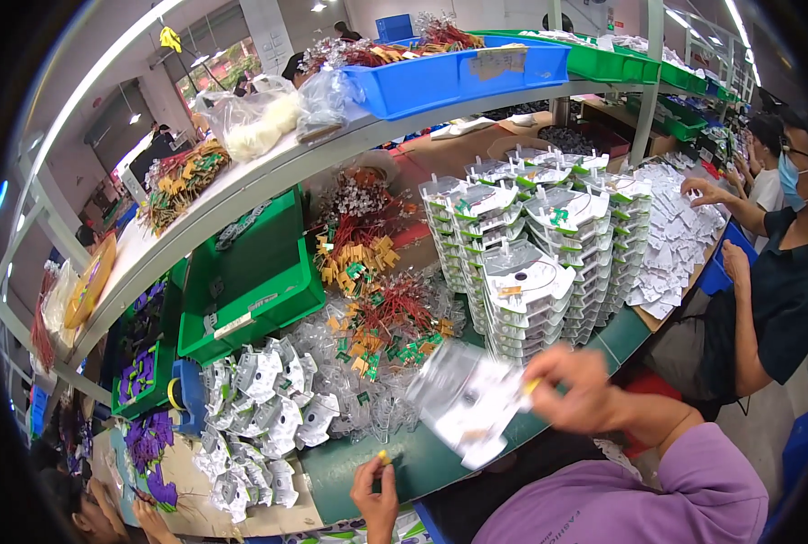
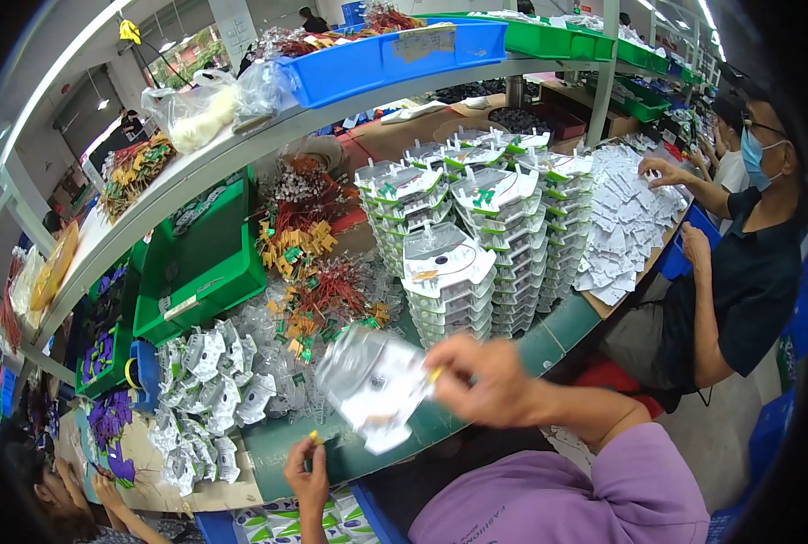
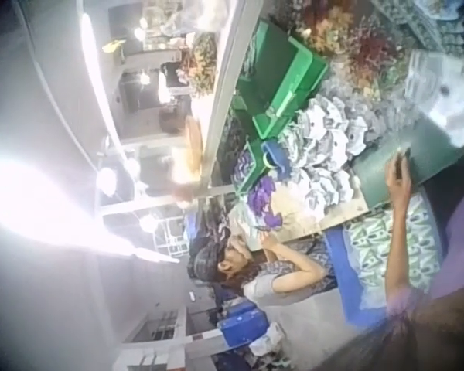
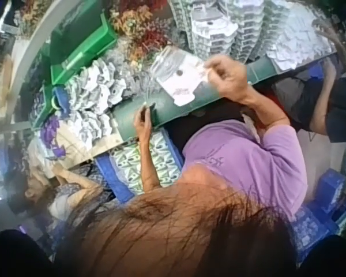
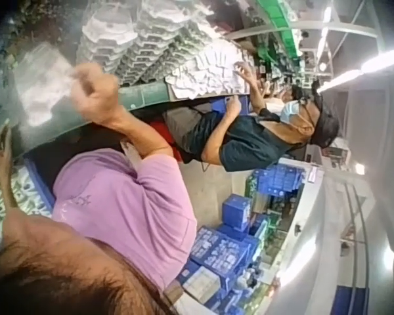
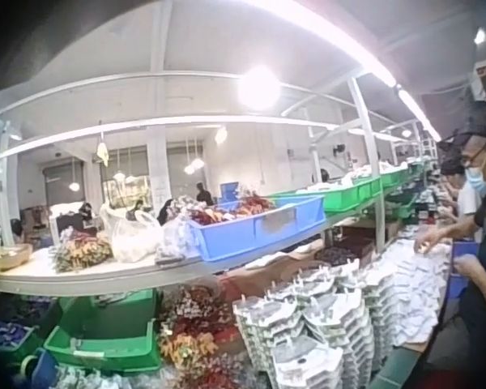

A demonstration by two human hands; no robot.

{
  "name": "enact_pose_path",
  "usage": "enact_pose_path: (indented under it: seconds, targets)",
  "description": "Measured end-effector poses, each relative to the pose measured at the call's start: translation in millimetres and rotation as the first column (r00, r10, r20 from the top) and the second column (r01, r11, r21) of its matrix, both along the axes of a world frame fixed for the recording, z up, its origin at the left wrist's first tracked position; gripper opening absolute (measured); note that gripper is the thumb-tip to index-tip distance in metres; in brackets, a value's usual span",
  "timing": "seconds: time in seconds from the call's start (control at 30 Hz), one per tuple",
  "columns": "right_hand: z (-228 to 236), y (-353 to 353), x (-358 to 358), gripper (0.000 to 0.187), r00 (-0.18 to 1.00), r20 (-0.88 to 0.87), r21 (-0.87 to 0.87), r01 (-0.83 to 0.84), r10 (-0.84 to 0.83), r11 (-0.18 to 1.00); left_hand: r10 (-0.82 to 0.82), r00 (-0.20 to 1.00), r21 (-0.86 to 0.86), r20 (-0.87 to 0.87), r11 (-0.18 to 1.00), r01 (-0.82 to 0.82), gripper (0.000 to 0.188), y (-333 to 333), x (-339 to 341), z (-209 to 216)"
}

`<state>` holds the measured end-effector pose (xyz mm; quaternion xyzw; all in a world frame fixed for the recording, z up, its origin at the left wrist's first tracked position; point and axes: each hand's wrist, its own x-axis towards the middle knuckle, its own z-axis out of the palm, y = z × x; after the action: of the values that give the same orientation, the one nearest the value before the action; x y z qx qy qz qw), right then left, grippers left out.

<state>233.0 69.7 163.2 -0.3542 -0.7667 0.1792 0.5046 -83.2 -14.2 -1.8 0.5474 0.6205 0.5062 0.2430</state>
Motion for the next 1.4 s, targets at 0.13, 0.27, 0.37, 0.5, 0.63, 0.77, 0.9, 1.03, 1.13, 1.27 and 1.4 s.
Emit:
enact_pose_path:
  seconds: [0.13,0.27,0.37,0.5,0.63,0.77,0.9,1.03,1.13,1.27,1.4]
  targets:
    - [41.8,34.5,39.2,0.011,0.902,-0.35,-0.345,0.129,-0.255,0.93,-0.045,0.995,-0.022,-0.091,0.999,0.043,0.019,7.4,3.5,-21.8]
    - [50.9,63.8,52.9,0.01,0.869,-0.338,-0.459,0.184,-0.362,0.869,-0.068,0.98,0.007,-0.189,0.997,0.071,0.018,9.6,9.5,-17.9]
    - [32.4,78.1,48.8,0.008,0.856,-0.341,-0.349,0.269,-0.389,0.898,-0.072,0.975,0.021,-0.21,0.997,0.078,0.017,8.2,8.7,-17.9]
    - [28.9,74.7,43.2,0.012,0.817,-0.406,-0.282,0.315,-0.41,0.906,-0.075,0.967,0.069,-0.245,0.993,0.094,0.017,8.0,10.8,-14.6]
    - [15.2,66.7,38.0,0.018,0.815,-0.336,0.013,0.505,-0.472,0.863,-0.034,0.974,0.064,-0.224,0.997,0.049,0.017,7.4,11.2,-12.0]
    - [-2.5,20.1,-7.5,0.022,0.942,-0.224,0.209,0.297,-0.25,0.932,-0.03,0.969,0.079,-0.246,0.996,0.051,0.018,2.4,7.0,-13.5]
    - [-18.9,19.1,-89.1,0.024,0.972,0.057,-0.09,-0.224,0.229,0.97,-0.053,0.973,0.095,-0.223,0.993,0.076,0.018,7.4,10.8,-6.9]
    - [-78.5,73.0,-187.9,0.019,0.946,0.095,-0.234,-0.281,0.309,0.931,-0.042,0.973,0.112,-0.226,0.991,0.069,0.016,8.5,13.5,-7.0]
    - [-113.5,100.2,-239.6,0.02,0.953,0.197,-0.186,-0.193,0.229,0.963,-0.03,0.975,0.129,-0.221,0.99,0.06,0.015,7.7,12.8,-8.2]
    - [-137.6,113.7,-263.1,0.021,0.912,0.37,-0.159,-0.126,0.178,0.979,-0.051,0.979,0.175,-0.197,0.981,0.086,0.014,9.9,15.0,-10.5]
    - [-118.3,98.1,-256.4,0.017,0.981,0.164,-0.194,-0.068,0.1,0.979,-0.012,0.986,0.166,-0.168,0.985,0.041,0.011,3.9,9.8,-11.9]
